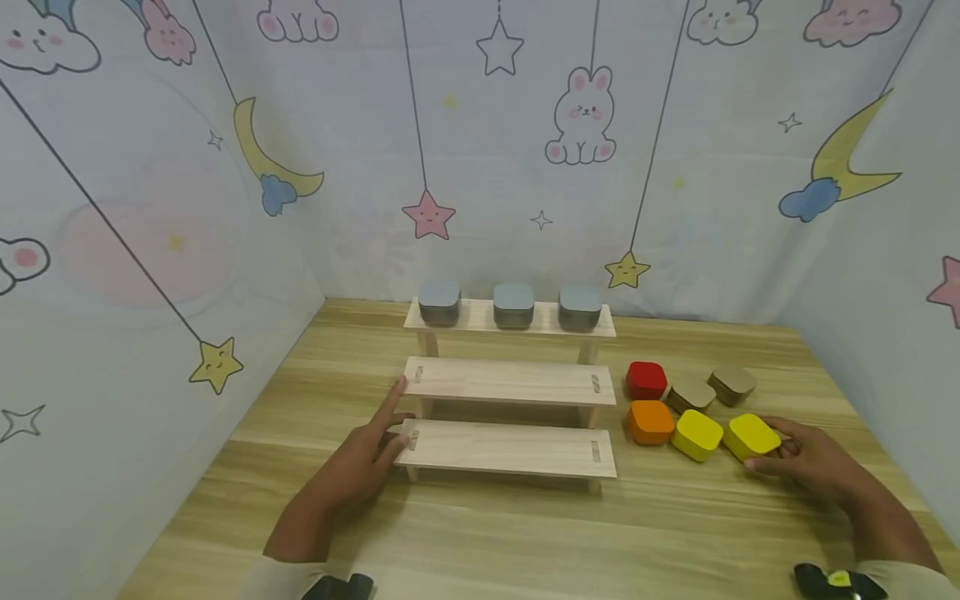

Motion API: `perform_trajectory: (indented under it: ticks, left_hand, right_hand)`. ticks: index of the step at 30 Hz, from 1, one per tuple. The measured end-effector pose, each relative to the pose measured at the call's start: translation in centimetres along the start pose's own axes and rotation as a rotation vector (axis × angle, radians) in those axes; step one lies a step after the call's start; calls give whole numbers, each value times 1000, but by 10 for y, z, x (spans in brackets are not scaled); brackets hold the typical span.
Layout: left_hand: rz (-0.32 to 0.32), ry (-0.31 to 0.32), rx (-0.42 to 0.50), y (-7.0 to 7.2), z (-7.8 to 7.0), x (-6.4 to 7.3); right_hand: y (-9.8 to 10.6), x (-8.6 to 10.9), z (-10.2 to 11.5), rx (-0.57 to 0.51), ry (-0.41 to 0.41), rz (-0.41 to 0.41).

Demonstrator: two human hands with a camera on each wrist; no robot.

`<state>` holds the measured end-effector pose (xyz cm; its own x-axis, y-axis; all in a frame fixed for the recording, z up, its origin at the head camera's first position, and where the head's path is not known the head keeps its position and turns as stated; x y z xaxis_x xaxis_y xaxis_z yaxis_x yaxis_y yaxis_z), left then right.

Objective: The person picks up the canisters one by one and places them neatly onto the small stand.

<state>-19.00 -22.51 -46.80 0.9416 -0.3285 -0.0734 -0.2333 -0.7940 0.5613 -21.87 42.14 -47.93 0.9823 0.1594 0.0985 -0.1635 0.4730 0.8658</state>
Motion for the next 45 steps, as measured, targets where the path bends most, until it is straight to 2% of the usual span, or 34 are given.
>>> perform_trajectory:
  ticks: [17, 28, 33, 40, 45]
  left_hand:
    - [-10, 1, -8, -1, 3, 2]
    - [-14, -3, -10, 0, -1, 2]
    - [-18, 1, -14, 0, -1, 2]
    - [-16, -9, -18, 0, -1, 1]
    - [-13, -20, -15, 0, -1, 1]
  right_hand:
    - [3, 4, 5, 3, -16, -22]
    - [4, 7, -6, -55, -50, -79]
    - [7, 8, -7, -91, -21, -127]
    - [12, 12, 2, -232, 33, -184]
    - [15, 14, 12, -248, 75, -207]
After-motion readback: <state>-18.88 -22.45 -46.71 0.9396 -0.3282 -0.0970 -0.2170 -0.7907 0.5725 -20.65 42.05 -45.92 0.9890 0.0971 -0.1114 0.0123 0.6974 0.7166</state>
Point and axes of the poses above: each hand's wrist, its own x-axis away from the middle knuckle, its own y-axis out of the back of the hand, z = x × y, the point moved 4 cm from there along -x, towards the middle knuckle, and after that the axes turned 7 degrees about x, right-handed, at the moved point
